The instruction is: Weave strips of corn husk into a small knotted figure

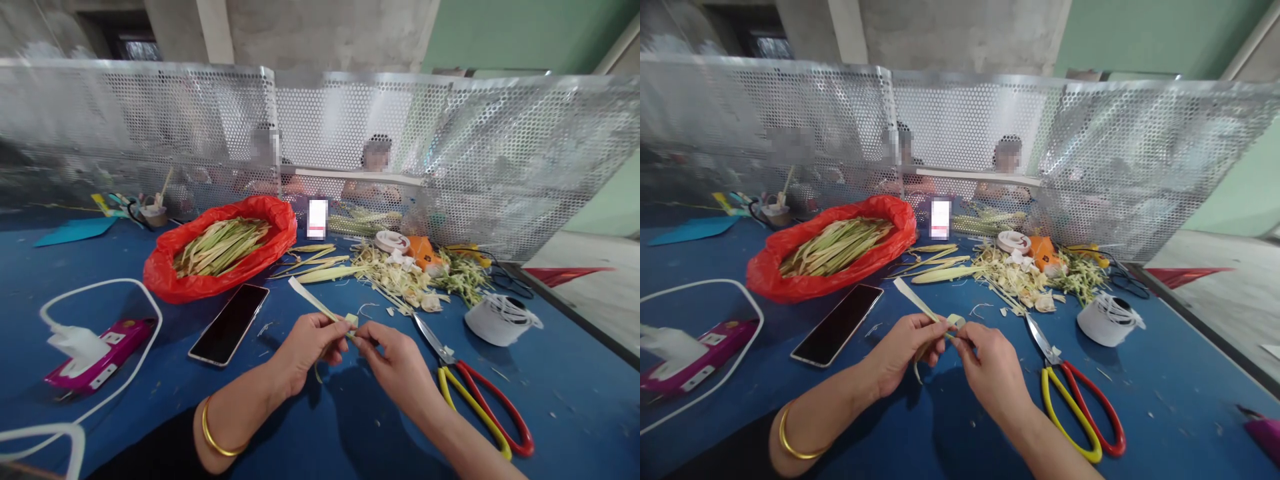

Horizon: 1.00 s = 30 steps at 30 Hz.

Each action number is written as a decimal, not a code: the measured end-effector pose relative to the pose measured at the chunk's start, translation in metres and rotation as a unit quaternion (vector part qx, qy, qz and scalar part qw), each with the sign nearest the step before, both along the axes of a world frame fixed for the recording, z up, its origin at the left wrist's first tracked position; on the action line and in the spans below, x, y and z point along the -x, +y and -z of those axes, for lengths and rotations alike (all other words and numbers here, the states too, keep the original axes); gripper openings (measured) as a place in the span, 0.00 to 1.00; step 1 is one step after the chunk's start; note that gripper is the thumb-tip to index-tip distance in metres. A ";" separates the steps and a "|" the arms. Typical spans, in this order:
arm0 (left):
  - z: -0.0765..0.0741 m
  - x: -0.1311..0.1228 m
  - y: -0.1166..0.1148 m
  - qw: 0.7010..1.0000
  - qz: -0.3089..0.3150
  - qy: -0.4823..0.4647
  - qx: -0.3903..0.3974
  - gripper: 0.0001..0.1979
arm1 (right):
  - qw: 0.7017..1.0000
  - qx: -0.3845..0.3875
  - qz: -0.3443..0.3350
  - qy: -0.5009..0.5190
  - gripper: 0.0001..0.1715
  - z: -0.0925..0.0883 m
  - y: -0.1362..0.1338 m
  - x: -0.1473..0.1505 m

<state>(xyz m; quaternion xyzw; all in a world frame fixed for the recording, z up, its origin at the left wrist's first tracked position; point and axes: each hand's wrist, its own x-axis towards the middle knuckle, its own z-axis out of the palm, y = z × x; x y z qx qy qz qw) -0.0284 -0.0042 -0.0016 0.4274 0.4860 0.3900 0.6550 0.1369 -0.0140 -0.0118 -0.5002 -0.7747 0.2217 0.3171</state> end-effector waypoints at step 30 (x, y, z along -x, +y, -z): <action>0.008 -0.013 -0.012 1.000 0.008 0.017 0.004 0.19 | 0.951 -0.302 -0.062 0.013 0.10 -0.007 -0.020 0.006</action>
